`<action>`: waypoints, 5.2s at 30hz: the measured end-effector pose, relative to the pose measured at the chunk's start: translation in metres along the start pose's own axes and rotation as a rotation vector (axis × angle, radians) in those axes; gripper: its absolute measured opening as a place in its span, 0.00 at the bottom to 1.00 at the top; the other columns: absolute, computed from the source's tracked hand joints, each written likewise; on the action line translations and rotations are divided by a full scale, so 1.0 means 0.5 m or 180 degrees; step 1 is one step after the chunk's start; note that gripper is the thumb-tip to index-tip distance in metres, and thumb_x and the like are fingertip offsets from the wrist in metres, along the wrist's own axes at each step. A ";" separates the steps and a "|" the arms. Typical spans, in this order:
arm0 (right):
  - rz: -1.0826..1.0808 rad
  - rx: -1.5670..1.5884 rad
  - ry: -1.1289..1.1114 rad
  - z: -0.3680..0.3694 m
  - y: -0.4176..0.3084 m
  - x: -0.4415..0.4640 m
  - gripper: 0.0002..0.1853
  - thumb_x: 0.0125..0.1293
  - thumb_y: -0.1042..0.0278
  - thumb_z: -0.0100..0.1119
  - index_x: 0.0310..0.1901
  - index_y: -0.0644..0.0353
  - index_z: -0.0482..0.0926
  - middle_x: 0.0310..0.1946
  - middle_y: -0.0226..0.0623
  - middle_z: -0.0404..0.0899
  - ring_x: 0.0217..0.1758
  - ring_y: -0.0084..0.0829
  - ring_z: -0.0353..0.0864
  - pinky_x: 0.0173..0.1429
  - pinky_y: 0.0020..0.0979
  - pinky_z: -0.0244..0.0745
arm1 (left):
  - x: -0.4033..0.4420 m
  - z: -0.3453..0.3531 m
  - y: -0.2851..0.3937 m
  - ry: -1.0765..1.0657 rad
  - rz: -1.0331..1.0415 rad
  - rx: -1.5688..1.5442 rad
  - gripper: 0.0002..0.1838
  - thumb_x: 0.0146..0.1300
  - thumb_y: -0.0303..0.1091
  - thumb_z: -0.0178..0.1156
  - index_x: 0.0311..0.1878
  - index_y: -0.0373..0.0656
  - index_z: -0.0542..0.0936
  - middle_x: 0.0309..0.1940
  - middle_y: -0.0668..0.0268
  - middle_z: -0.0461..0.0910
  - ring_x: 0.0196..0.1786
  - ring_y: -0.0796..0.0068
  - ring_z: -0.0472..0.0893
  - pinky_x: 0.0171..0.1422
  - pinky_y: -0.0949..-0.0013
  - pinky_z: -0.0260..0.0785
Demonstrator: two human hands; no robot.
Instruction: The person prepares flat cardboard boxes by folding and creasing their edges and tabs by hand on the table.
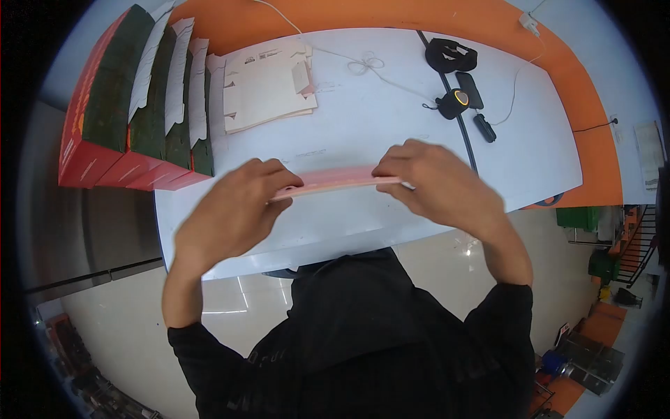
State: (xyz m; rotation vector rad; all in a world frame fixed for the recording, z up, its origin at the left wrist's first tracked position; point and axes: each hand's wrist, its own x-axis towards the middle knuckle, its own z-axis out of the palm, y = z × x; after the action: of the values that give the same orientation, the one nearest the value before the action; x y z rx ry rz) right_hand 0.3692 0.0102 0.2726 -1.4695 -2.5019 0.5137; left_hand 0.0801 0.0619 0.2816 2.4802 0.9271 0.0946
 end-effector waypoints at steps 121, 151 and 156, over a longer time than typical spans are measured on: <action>0.1464 0.1908 0.1585 0.391 -0.005 0.049 0.18 0.67 0.71 0.61 0.58 0.64 0.79 0.28 0.53 0.85 0.29 0.51 0.86 0.34 0.43 0.80 | 0.099 0.412 -0.022 0.2734 -0.2192 -0.3185 0.14 0.65 0.34 0.70 0.38 0.27 0.87 0.26 0.57 0.88 0.28 0.76 0.84 0.33 0.68 0.76; 0.0264 0.6024 0.0616 0.238 0.193 0.005 0.32 0.51 0.76 0.78 0.58 0.74 0.77 0.51 0.47 0.86 0.49 0.33 0.88 0.55 0.33 0.83 | 0.106 0.460 -0.247 0.1028 0.0761 -0.7240 0.47 0.47 0.33 0.82 0.70 0.36 0.70 0.61 0.54 0.81 0.58 0.58 0.84 0.62 0.53 0.80; 0.0541 0.5079 0.1069 0.218 0.163 -0.014 0.28 0.51 0.78 0.77 0.55 0.73 0.79 0.48 0.44 0.87 0.44 0.31 0.88 0.50 0.32 0.84 | 0.098 0.452 -0.222 0.1339 0.0302 -0.6848 0.43 0.44 0.26 0.82 0.66 0.34 0.74 0.53 0.56 0.85 0.50 0.61 0.87 0.53 0.58 0.83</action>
State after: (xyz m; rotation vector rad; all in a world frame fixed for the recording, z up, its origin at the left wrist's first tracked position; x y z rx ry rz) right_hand 0.4015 0.0193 0.1402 -0.8572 -0.9564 1.5561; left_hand 0.1029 0.0706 0.0263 0.4409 0.2771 1.0052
